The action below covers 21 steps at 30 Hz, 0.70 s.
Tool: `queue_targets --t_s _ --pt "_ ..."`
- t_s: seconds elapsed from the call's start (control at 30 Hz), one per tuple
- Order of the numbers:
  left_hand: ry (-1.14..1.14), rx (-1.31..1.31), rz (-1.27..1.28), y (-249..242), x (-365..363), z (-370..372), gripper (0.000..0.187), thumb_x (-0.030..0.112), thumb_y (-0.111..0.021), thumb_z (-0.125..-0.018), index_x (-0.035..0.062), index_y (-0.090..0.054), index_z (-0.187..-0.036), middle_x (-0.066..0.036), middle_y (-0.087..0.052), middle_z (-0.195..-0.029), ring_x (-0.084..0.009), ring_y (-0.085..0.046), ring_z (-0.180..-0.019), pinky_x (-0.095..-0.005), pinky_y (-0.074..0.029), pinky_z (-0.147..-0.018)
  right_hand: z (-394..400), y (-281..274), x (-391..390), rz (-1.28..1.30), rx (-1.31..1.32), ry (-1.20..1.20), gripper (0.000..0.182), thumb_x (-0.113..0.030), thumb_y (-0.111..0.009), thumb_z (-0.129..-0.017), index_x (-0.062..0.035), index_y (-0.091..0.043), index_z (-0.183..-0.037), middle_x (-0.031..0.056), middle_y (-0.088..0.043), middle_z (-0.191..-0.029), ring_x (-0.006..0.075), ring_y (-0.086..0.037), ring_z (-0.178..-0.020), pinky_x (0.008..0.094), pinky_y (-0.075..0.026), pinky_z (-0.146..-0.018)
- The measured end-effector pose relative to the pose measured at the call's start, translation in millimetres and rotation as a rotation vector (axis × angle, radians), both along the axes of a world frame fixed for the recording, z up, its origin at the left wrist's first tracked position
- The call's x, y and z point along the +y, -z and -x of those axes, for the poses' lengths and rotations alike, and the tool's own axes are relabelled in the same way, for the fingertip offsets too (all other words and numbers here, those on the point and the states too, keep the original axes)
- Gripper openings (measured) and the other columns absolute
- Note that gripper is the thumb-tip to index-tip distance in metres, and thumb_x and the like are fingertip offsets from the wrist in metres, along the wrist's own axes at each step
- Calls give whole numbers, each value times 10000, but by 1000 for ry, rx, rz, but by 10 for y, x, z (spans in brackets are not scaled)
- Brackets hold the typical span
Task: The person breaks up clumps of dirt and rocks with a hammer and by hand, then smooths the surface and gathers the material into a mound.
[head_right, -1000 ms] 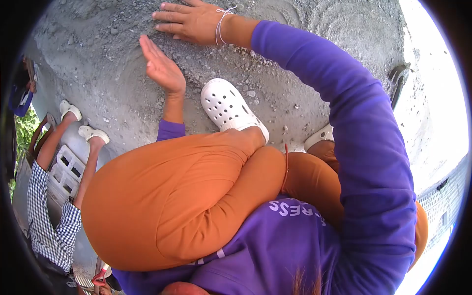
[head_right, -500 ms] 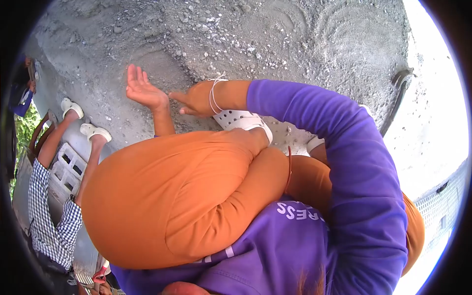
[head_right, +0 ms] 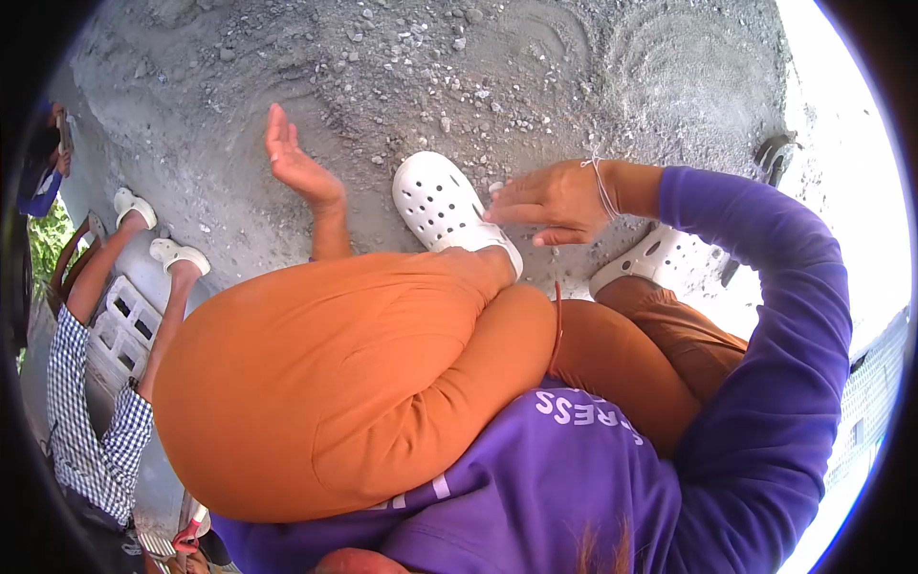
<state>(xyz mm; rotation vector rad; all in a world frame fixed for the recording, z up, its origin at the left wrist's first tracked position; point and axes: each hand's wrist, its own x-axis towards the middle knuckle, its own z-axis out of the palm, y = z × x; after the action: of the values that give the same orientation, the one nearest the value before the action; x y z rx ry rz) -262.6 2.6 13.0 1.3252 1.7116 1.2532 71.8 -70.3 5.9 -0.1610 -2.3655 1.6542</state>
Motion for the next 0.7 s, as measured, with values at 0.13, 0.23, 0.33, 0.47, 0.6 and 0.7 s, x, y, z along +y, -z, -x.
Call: queue_targets --t_s 0.13,0.23,0.33,0.47,0.6,0.7 --pt "3 -25 32 -24 -3 -39 586 375 -218 -975 -9 -489 -1325 -139 -438 -1444 -278 -382 -1359 -444 -261 -1132 -71 155 -182 -33 -19 -54 531 -305 -479 -968 -62 -401 -1433 216 -507 -1368 380 -467 -1298 473 -326 -1147" --pt "26 -24 41 -15 -18 -101 631 396 -190 -951 2 -483 -1346 -136 -473 -1437 -273 -402 -1342 -444 -253 -1133 102 341 112 -293 6 -14 469 -292 -473 -975 -59 -468 -1382 155 -489 -1416 322 -411 -1361 443 -293 -1169" --pt "99 56 13 -12 -9 -173 627 403 -189 -959 1 -492 -1334 -128 -455 -1447 -269 -404 -1341 -443 -253 -1133 300 285 677 -507 -141 199 443 -272 -461 -983 -52 -487 -1366 121 -463 -1452 289 -367 -1395 438 -252 -1190" --pt "139 123 1 -122 -31 -244 626 409 -186 -967 -4 -503 -1313 -123 -441 -1447 -267 -401 -1343 -447 -252 -1134 339 -33 1047 -566 -39 242 453 -296 -456 -976 -35 -511 -1342 130 -435 -1471 302 -329 -1416 460 -243 -1191" --pt "181 188 -78 -93 -70 -157 592 365 -198 -980 -31 -522 -1279 -167 -440 -1426 -295 -428 -1313 -435 -329 -1089 -246 -61 547 -423 -80 50 513 -326 -496 -947 -16 -494 -1356 137 -396 -1500 312 -310 -1427 458 -242 -1193" --pt "153 173 -49 -89 -121 -124 599 368 -194 -982 -34 -522 -1279 -169 -439 -1425 -295 -423 -1317 -437 -322 -1096 -757 42 364 -411 -175 -5 532 -327 -496 -946 -14 -474 -1376 141 -379 -1512 309 -304 -1431 462 -250 -1189"
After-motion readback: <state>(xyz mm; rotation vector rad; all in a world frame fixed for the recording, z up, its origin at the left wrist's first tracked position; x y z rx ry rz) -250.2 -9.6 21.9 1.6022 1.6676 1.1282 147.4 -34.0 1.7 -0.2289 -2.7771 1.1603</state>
